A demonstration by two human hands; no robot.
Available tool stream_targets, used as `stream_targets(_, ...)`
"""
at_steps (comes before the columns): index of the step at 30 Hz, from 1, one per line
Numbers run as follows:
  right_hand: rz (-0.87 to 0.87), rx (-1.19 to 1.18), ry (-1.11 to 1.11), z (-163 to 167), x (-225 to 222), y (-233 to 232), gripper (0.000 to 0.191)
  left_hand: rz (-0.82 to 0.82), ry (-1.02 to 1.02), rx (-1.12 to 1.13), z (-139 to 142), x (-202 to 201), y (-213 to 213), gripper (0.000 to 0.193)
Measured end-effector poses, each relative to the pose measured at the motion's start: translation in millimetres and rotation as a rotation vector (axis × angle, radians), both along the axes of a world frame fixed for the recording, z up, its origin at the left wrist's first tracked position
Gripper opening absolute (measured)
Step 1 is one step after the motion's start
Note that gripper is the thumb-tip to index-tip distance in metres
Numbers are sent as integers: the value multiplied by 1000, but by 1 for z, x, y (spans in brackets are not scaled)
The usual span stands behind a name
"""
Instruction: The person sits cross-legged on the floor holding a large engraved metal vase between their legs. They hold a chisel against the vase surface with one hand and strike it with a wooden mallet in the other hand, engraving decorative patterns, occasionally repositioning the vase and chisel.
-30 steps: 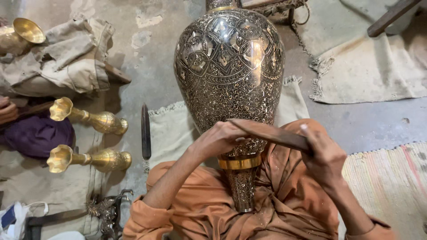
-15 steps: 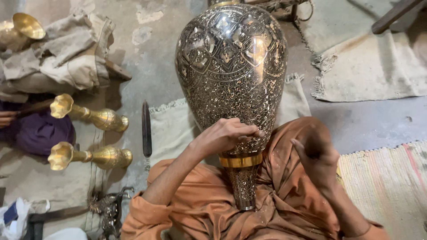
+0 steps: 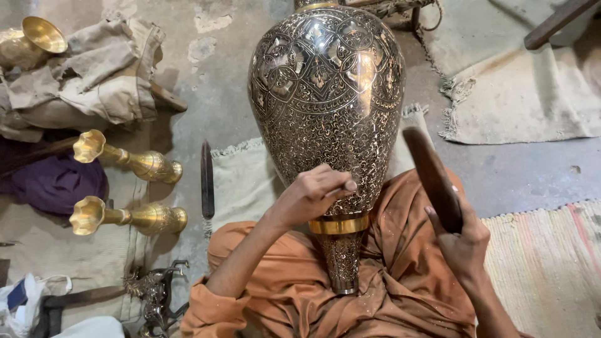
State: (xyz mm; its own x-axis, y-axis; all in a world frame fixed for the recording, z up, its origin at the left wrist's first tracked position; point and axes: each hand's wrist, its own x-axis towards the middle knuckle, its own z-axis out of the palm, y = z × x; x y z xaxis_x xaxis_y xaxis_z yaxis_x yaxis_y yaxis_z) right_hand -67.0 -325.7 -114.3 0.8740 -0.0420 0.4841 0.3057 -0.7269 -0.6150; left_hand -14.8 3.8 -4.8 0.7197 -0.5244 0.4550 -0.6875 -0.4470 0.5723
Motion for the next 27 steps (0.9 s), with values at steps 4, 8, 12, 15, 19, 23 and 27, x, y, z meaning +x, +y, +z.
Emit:
stream_targets(4, -63, 35, 51, -16, -12, -5, 64, 39, 63, -50, 6, 0, -5, 20)
stream_targets(8, -102, 63, 131, -23, -15, -13, 62, 43, 93, 101, 5, 4, -14, 25)
stream_targets(12, -84, 34, 153, -19, -14, -22, 65, 67, 92, 54, -3, 4, -15, 32)
stream_targets(15, -35, -3, 120, -16, -13, -24, 70, 98, 149, 13, -11, 3, -12, 35)
stream_targets(19, 19, -96, 56, -12, -5, -31, 71, 84, 52, 30, -22, 4, -10, 33)
stream_targets(23, 20, -304, 19, -3, 8, -44, 71, 82, 122, 133, -28, 8, -11, 33)
stream_targets(27, -47, -176, -117, 5, 14, -39, 65, 61, 46, 119, -27, 10, -10, 32)
